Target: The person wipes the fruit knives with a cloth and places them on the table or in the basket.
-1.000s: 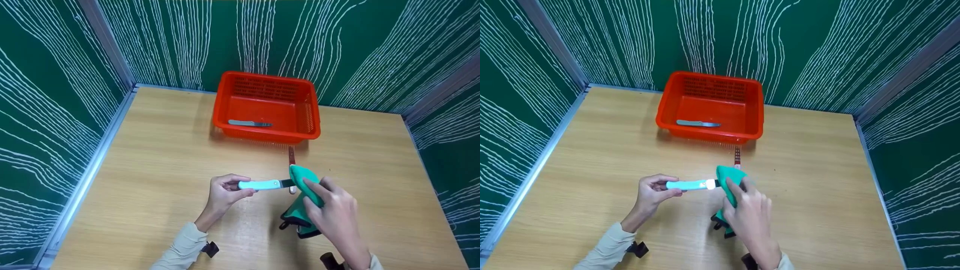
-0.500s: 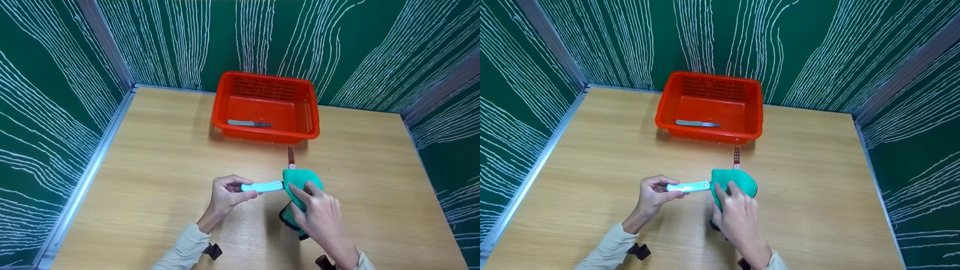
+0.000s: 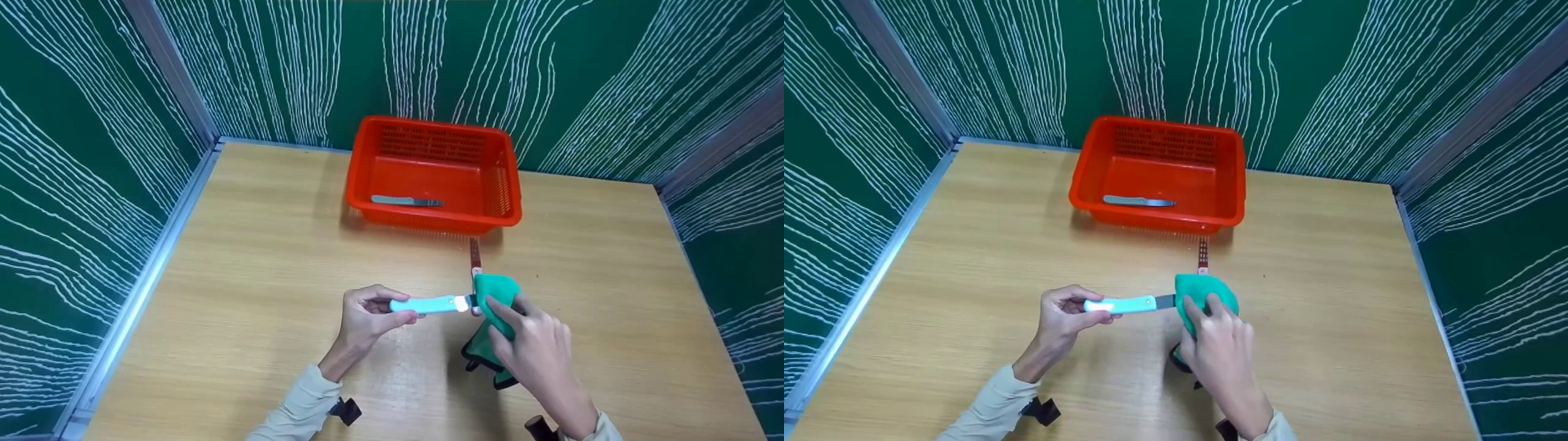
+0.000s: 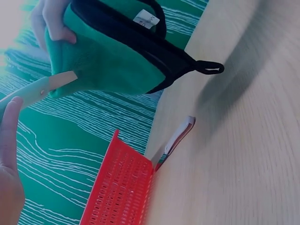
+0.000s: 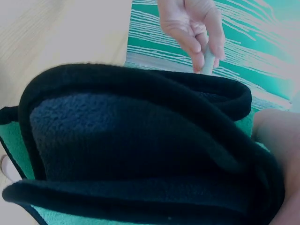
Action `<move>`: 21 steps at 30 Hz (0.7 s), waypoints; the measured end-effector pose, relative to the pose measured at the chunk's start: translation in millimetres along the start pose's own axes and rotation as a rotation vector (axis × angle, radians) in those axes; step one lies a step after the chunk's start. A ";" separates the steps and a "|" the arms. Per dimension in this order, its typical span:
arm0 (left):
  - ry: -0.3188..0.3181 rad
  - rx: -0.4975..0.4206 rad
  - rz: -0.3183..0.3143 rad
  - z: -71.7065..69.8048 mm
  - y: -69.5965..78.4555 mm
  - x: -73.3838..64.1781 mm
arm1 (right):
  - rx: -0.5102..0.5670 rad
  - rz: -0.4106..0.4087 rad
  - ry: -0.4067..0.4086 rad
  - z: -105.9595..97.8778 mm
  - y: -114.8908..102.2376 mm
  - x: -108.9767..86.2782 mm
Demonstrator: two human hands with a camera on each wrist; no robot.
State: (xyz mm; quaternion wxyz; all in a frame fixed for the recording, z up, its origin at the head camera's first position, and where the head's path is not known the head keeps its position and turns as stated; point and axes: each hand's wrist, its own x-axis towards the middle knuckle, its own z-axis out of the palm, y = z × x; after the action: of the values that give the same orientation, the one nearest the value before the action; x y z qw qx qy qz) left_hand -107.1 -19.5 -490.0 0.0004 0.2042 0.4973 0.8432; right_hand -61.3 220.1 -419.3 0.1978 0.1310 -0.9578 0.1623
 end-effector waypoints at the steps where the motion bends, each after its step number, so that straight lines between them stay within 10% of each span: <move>1: -0.001 -0.003 0.001 -0.2 0.5 0.1 | 0.001 0.004 0.004 -0.1 1.4 0.1; 21: 0.005 0.105 0.015 -8.8 -0.8 3.4 | 0.064 0.093 0.073 -2.1 16.0 0.1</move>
State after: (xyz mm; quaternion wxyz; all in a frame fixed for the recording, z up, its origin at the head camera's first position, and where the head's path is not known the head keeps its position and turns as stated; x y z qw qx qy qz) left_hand -113.4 -25.7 -493.2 -0.0181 0.2055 0.5394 0.8164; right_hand -65.7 235.4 -421.6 0.2203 0.0867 -0.9494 0.2065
